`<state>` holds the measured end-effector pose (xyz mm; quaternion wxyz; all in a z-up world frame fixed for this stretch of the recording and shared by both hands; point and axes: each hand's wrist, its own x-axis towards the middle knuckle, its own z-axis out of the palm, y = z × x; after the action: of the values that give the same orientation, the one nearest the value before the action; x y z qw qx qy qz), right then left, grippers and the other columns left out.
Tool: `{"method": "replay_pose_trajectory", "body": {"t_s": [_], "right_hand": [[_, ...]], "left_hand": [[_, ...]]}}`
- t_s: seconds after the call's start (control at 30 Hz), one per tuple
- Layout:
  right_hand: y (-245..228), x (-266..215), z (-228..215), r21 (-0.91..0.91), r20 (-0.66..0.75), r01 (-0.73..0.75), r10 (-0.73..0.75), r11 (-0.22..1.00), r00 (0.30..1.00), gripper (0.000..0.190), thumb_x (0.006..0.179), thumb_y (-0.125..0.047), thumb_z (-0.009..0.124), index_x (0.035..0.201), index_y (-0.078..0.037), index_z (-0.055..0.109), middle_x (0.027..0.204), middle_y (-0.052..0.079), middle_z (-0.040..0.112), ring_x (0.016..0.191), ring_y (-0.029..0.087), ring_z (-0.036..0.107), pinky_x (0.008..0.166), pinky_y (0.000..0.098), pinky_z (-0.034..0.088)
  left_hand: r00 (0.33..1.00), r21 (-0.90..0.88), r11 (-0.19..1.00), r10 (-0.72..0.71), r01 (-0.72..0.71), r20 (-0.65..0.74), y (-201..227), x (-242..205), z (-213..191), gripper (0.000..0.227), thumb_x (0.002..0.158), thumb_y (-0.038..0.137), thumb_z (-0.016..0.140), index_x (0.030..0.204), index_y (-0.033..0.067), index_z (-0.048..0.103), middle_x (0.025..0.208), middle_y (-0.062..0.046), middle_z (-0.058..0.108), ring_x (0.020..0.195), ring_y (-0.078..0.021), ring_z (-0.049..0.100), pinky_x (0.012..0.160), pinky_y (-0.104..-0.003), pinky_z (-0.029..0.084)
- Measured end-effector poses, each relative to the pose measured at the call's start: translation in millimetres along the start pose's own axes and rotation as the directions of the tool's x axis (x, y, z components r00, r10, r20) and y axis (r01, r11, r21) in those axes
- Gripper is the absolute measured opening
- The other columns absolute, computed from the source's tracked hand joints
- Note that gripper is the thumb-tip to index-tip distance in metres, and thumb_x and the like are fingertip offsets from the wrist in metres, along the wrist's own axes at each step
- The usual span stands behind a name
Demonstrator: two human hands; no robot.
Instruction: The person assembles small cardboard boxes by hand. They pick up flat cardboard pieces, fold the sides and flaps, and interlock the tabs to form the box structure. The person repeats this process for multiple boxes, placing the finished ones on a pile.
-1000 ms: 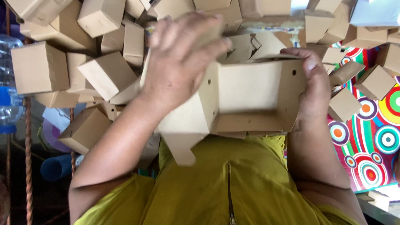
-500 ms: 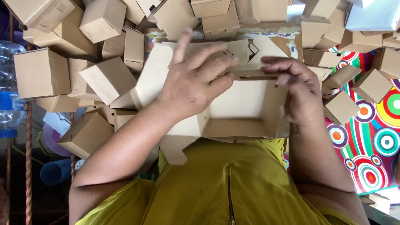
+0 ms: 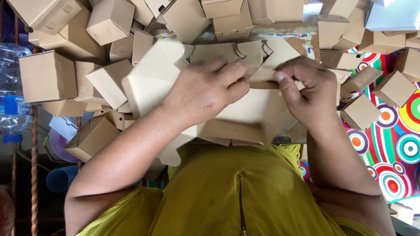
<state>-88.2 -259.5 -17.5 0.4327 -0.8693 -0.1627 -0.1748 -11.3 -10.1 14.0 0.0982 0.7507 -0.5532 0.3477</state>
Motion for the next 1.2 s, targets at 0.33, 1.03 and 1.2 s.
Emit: {"method": "replay_pose_trajectory", "body": {"t_s": [0.33,1.03,1.2], "right_hand": [[5.9,0.6,-32.8,0.296,-0.356,-0.054,0.163,0.954,0.92,0.056,0.112,-0.048,0.045,0.147,-0.005,0.046,0.149,0.024,0.057,0.126,0.028,0.06,0.093,0.04,0.06],[89.5,19.0,0.0,0.72,0.247,-0.37,0.281,0.587,0.927,0.084,0.087,0.002,0.062,0.162,-0.019,0.03,0.141,0.008,0.057,0.125,0.023,0.06,0.109,0.0388,0.051],[50.0,48.4,-26.6,0.477,0.28,-0.134,-0.006,0.869,0.96,0.076,0.096,-0.007,0.06,0.163,-0.004,0.024,0.156,0.016,0.043,0.145,0.028,0.045,0.119,0.0422,0.04]], "left_hand": [[0.897,-0.286,0.852,-0.435,0.44,0.083,-42.0,-3.6,5.2,0.014,0.102,0.01,0.059,0.116,0.0072,0.063,0.126,-0.01,0.064,0.099,-0.0326,0.068,0.073,-0.045,0.055],[0.345,-0.921,-0.344,-0.854,0.185,0.388,-19.3,-64.9,49.8,0.008,0.099,0.01,0.061,0.096,0.0109,0.053,0.086,-0.002,0.048,0.07,-0.0126,0.057,0.065,-0.029,0.06],[0.559,-0.94,0.215,-0.828,0.265,-0.032,-35.1,-54.4,12.7,0.038,0.101,0.003,0.051,0.136,0.0184,0.043,0.122,-0.006,0.051,0.108,-0.0174,0.052,0.099,-0.032,0.046]]}}
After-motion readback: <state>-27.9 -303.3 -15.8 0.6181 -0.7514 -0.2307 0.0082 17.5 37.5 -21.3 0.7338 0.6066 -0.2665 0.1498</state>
